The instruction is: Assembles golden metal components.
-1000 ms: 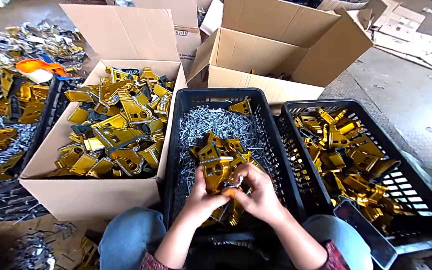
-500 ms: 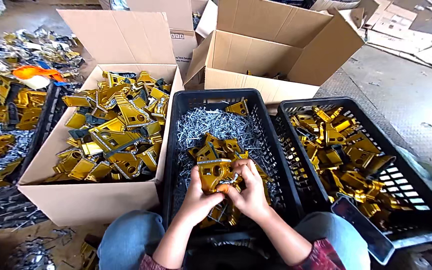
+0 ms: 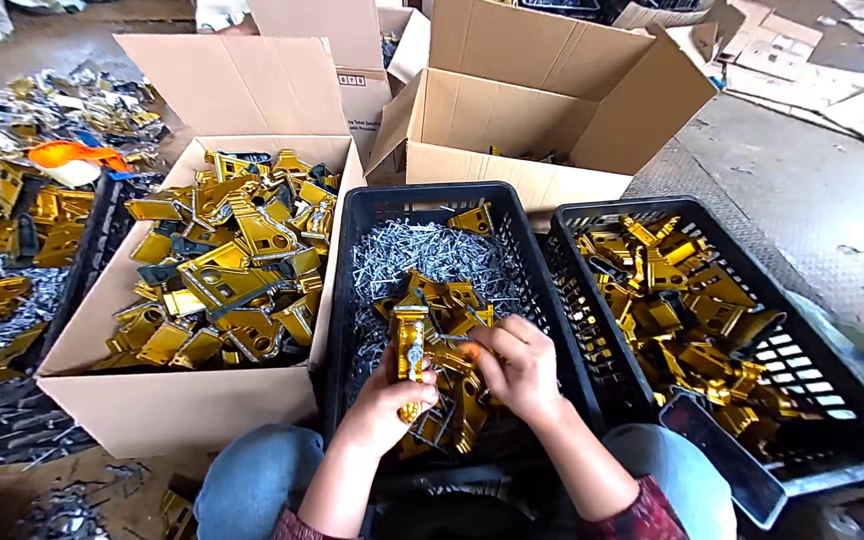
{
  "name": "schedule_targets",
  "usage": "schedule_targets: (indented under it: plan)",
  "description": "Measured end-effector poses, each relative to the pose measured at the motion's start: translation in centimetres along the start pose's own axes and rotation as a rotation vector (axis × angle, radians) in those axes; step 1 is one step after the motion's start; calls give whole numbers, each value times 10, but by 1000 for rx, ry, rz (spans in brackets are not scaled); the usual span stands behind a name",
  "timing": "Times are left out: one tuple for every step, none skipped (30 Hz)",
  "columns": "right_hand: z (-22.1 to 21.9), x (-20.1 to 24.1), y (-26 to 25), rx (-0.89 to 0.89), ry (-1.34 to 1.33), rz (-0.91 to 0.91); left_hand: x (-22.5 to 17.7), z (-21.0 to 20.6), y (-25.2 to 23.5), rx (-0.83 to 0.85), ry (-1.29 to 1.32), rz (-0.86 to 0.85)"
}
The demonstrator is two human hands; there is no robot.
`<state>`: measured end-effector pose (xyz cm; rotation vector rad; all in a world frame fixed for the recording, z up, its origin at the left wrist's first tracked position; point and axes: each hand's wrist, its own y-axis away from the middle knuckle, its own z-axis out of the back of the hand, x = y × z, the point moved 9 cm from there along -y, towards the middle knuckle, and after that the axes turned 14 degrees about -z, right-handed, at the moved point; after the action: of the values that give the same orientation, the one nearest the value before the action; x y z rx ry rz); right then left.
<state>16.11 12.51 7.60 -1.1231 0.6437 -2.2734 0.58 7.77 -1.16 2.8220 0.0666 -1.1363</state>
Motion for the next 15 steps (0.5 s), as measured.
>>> schedule_targets:
  plan:
    - [1, -1, -1, 7, 88, -1, -3, 1, 0, -10, -37, -23]
    - [-1, -4, -2, 39, 144, -33, -4, 2, 0, -21, -78, -37]
    - [-5, -8, -1, 83, 169, -86, -5, 4, 0, -38, -121, -44]
    - [-9, -11, 0, 136, 140, -150, -4, 4, 0, -51, -164, -47]
    - [-14, -13, 1, 194, 54, -227, -3, 4, 0, -47, -199, -48]
    - [-20, -15, 3, 252, -69, -317, -2, 1, 1, -23, -229, -53]
    - [-28, -16, 6, 319, -205, -398, -1, -3, 1, 27, -258, -65]
    - [-36, -16, 9, 389, -321, -447, 0, -7, 2, 93, -285, -82]
    - [-43, -14, 10, 447, -409, -452, 1, -12, 3, 148, -310, -96]
    - [-47, -12, 11, 484, -480, -428, 3, -16, 4, 194, -322, -103]
    - [-48, -9, 11, 495, -542, -395, 4, -18, 5, 227, -325, -105]
    - [-48, -6, 11, 485, -594, -361, 5, -20, 6, 250, -320, -101]
    - [-48, -4, 10, 464, -624, -335, 6, -20, 6, 267, -307, -91]
    - [-47, -2, 11, 436, -640, -317, 7, -21, 7, 271, -286, -79]
    - [-46, -1, 12, 398, -646, -308, 9, -21, 8, 276, -263, -67]
